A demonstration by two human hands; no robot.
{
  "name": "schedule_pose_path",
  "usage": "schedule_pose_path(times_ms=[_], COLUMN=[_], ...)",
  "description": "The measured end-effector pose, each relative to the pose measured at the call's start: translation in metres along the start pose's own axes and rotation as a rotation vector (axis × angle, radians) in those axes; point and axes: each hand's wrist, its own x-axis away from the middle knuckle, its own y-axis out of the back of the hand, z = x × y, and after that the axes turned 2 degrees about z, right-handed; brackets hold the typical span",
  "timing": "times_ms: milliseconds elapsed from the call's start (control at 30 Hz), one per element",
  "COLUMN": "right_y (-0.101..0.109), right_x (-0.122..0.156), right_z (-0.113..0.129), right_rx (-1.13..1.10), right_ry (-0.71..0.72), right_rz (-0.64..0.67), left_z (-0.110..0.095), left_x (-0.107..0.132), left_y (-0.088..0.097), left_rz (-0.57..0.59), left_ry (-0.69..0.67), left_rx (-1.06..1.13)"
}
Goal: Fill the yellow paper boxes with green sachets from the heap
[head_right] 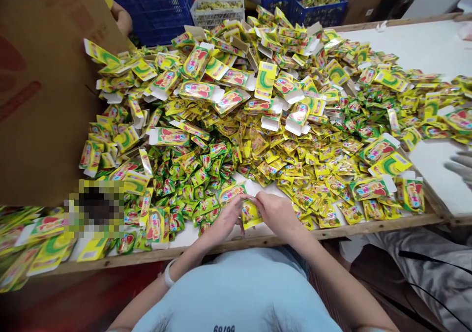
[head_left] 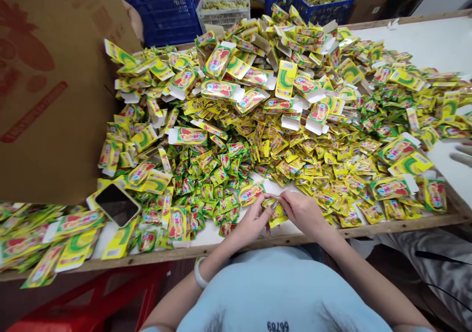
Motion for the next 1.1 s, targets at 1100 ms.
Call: schedule_pose_path(times_ms=[1100], right_y=[0.026], right_x=[-0.02], right_z=[0.029], right_rx=[-0.64], right_ry=[0.034], right_rz=[-0.24], left_z=[-0.026], left_x=[-0.003], left_y=[0.005], left_rz=[0.139], left_ry=[0.04], left_rx=[0.145])
